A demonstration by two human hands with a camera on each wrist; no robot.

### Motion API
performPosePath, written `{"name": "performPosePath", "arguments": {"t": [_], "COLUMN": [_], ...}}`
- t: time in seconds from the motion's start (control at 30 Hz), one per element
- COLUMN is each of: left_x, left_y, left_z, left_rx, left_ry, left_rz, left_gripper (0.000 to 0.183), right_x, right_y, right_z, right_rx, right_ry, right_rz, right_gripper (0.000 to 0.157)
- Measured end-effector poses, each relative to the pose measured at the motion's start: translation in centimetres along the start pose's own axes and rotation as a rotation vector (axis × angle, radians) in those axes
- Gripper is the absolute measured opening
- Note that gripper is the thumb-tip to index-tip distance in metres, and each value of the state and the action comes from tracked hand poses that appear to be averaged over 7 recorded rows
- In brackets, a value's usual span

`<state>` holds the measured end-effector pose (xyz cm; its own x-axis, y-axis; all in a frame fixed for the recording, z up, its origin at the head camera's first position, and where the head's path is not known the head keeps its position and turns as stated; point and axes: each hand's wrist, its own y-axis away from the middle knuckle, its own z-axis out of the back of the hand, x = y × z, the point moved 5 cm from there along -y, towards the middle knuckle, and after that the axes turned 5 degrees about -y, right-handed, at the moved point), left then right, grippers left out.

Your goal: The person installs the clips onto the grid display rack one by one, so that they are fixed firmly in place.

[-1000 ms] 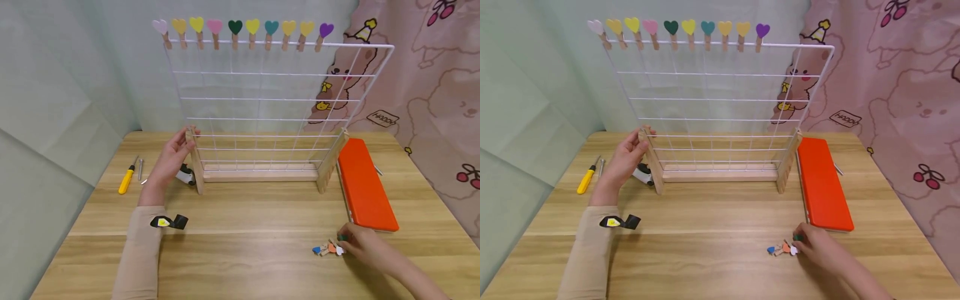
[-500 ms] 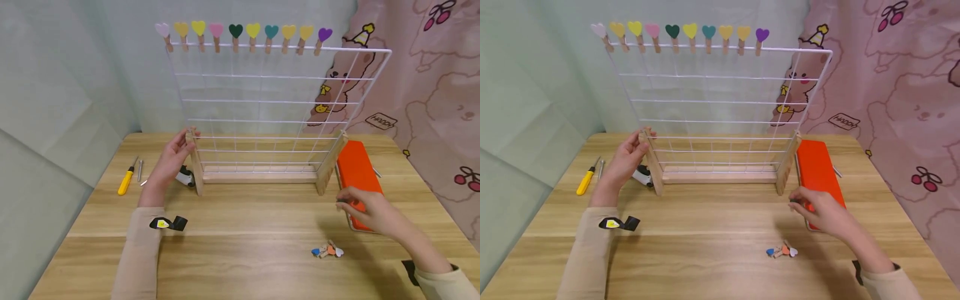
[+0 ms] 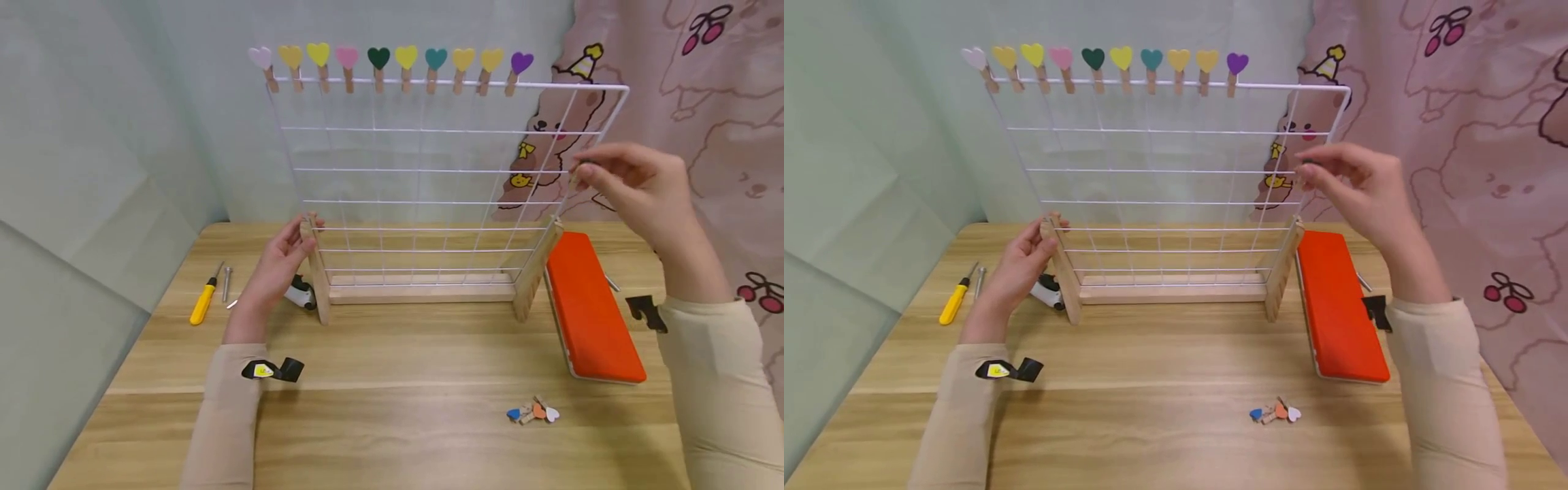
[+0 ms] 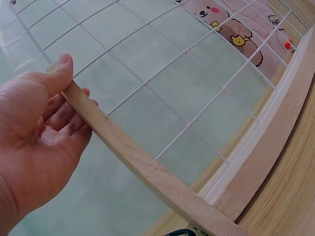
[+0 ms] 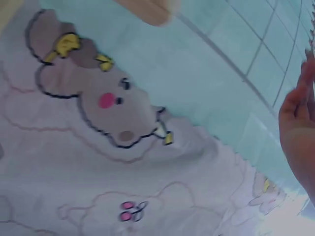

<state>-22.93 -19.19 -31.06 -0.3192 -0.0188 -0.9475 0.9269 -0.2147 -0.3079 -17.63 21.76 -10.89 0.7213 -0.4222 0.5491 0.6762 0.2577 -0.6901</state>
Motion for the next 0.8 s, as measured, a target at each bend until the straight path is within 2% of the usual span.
{"name": "performPosePath", "arguments": {"t": [0.03,0.13,0.2,0.27,0.37,0.43,0.5,0.6,0.73,0.8], "left_x": [0.0,0.1,0.2,0.3,0.6,0.7,0.8,0.8,0.8,0.8], "left_y": [0.0,0.0,0.0,-0.1,-0.1,-0.1,0.0,0.0,0.0,0.0], "left_z": [0.0,0.1,0.1,0.0,-0.1,-0.1,-0.1,0.0,0.1,0.2], "left_rx": [-0.001,-0.004,-0.007,-0.006,0.0,0.0,0.0,0.002,0.009,0.008], "left_ry": [-0.002,-0.002,-0.007,-0.013,-0.033,-0.04,-0.047,-0.045,-0.041,-0.04], "left_rz": [0.0,0.0,0.001,0.004,0.016,0.025,0.032,0.038,0.033,0.031], "left_gripper": [0.051,0.05,0.049,0.049,0.05,0.05,0.049,0.048,0.048,0.048], "right_x": [0.3,1.0,1.3,1.6,2.1,2.6,3.2,4.1,4.3,4.1], "right_y": [-0.8,-3.2,-4.5,-5.4,-6.5,-7.1,-7.5,-7.9,-8.0,-7.9], "right_z": [0.0,-0.1,-0.1,-0.2,-0.2,-0.4,-0.6,-1.0,-1.2,-1.2], "right_rx": [-0.035,-0.184,-0.293,-0.4,-0.494,-0.504,-0.479,-0.417,-0.37,-0.359], "right_ry": [-0.019,-0.178,-0.31,-0.397,-0.485,-0.484,-0.441,-0.298,-0.214,-0.206], "right_rz": [0.006,0.041,0.093,0.144,0.177,0.182,0.182,0.177,0.072,0.017], "right_gripper": [0.021,0.023,0.023,0.021,0.021,0.02,0.02,0.022,0.024,0.024]}}
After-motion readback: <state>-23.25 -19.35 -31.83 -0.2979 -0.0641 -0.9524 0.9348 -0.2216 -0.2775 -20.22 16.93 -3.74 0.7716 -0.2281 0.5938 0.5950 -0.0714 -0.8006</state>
